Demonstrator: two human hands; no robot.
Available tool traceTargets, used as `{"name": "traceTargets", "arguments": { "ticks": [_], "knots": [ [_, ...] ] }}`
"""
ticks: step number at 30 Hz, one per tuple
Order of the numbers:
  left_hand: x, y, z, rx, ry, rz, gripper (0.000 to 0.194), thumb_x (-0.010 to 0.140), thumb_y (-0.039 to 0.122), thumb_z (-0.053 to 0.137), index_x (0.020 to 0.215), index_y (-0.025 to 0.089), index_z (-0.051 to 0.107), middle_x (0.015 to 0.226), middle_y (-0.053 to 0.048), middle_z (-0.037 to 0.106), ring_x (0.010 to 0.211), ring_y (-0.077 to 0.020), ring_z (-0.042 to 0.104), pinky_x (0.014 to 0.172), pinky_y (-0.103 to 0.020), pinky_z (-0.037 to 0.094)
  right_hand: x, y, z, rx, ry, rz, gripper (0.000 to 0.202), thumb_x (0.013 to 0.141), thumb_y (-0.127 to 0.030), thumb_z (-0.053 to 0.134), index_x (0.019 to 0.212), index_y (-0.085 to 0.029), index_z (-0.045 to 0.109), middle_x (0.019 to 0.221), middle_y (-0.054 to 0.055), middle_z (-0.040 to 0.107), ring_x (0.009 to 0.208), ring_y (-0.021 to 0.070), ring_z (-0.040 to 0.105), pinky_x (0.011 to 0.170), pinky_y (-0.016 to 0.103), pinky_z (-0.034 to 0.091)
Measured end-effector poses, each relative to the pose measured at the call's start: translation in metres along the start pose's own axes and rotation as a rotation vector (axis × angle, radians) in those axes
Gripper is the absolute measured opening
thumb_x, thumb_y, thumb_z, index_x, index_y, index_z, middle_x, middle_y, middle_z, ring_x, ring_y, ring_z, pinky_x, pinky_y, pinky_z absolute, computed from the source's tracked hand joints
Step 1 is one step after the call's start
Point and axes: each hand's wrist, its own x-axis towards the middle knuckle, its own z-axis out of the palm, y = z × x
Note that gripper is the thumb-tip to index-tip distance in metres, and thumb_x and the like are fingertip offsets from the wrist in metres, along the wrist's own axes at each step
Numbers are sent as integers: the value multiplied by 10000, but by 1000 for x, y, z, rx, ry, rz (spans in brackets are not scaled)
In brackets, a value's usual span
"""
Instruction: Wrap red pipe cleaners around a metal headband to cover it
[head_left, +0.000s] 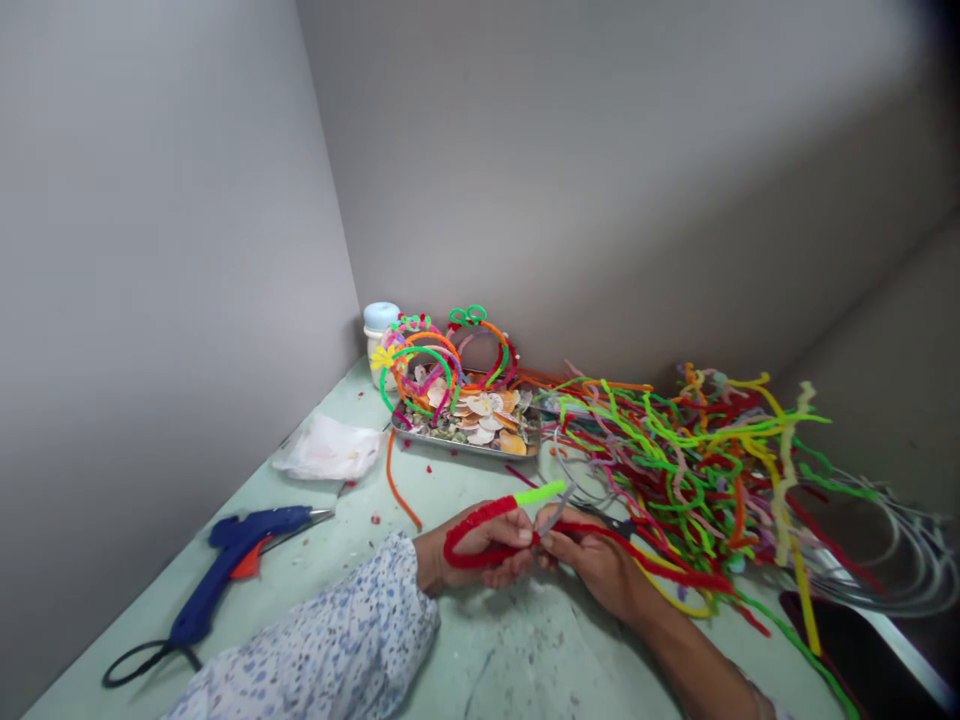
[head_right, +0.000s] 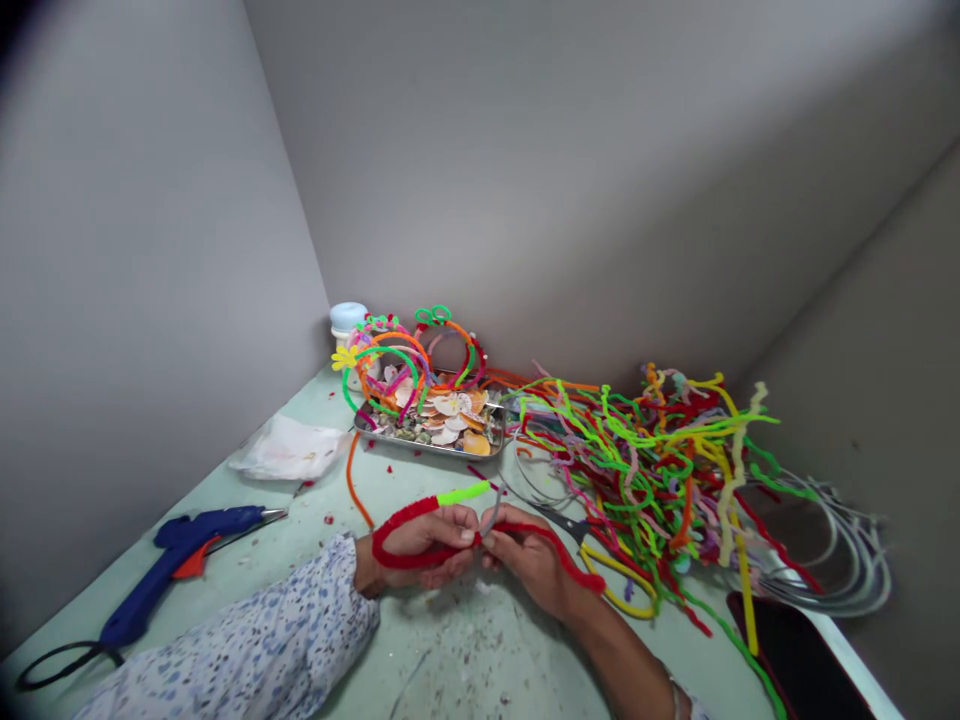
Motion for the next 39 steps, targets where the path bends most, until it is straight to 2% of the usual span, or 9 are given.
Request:
{"name": "traceTargets", "arguments": {
  "ticks": [9, 15, 18, 21, 25, 28, 31, 36, 39],
  "knots": [
    [-4, 7, 7, 1, -78, -86, 255, 666, 318, 676, 810, 126, 590, 515, 10, 535, 286, -75, 415, 259, -188, 193, -4, 0, -3, 70, -74, 53, 345, 701, -528, 649, 725, -191, 582, 617, -10, 571, 583, 147, 537, 595, 275, 445],
    [-5, 5, 6, -47, -75, -78, 165, 716, 256, 633, 784, 113, 588, 505, 4, 542, 278, -69, 410, 264, -186, 185, -4, 5, -4, 58, -56, 47, 284, 736, -462, 649, 746, -180, 611, 619, -10, 592, 573, 139, 546, 588, 266, 442],
    [1, 0, 8, -140, -3, 18, 145, 710, 236, 644, 740, 120, 562, 542, 2, 564, 307, -55, 435, 291, -166, 225, 1, 16, -1, 140, 52, 40, 261, 781, -423, 628, 869, -180, 598, 617, -13, 609, 587, 135, 562, 588, 252, 442],
    [10, -5, 12, -208, 140, 235, 189, 732, 278, 636, 706, 125, 528, 564, 4, 570, 306, -34, 409, 301, -158, 234, 6, 25, 3, 265, 160, 31, 330, 770, -442, 644, 956, -185, 554, 677, -7, 615, 591, 133, 570, 518, 226, 422],
    [15, -10, 13, -178, 358, 384, 241, 738, 335, 646, 735, 144, 500, 601, 2, 599, 359, -53, 467, 338, -156, 317, 9, 27, 7, 237, 276, 41, 319, 747, -471, 656, 862, -194, 549, 597, -35, 588, 500, 112, 517, 459, 210, 387],
    [14, -11, 16, -107, 440, 401, 275, 738, 374, 644, 802, 152, 495, 639, -1, 623, 392, -70, 503, 359, -166, 357, 8, 24, 10, 155, 353, 33, 293, 741, -454, 665, 785, -185, 556, 520, -48, 558, 446, 94, 462, 452, 208, 364],
    [13, -12, 22, -44, 469, 392, 288, 749, 371, 637, 862, 169, 466, 628, 12, 626, 390, -83, 519, 366, -172, 368, 8, 22, 12, 125, 398, 10, 292, 716, -447, 688, 765, -177, 587, 538, -38, 560, 461, 99, 466, 459, 220, 361],
    [14, -16, 26, 49, 385, 454, 235, 827, 361, 564, 874, 174, 429, 665, -8, 655, 405, -75, 527, 380, -166, 375, 9, 23, 14, 115, 394, 13, 304, 698, -470, 696, 764, -184, 617, 548, -19, 565, 471, 124, 480, 467, 252, 378],
    [14, -17, 26, 90, 374, 452, 234, 837, 363, 555, 881, 172, 427, 676, -12, 656, 405, -72, 526, 374, -160, 368, 10, 24, 14, 116, 426, 7, 321, 678, -498, 692, 738, -190, 625, 527, -13, 556, 455, 128, 471, 448, 257, 376]
  ]
}}
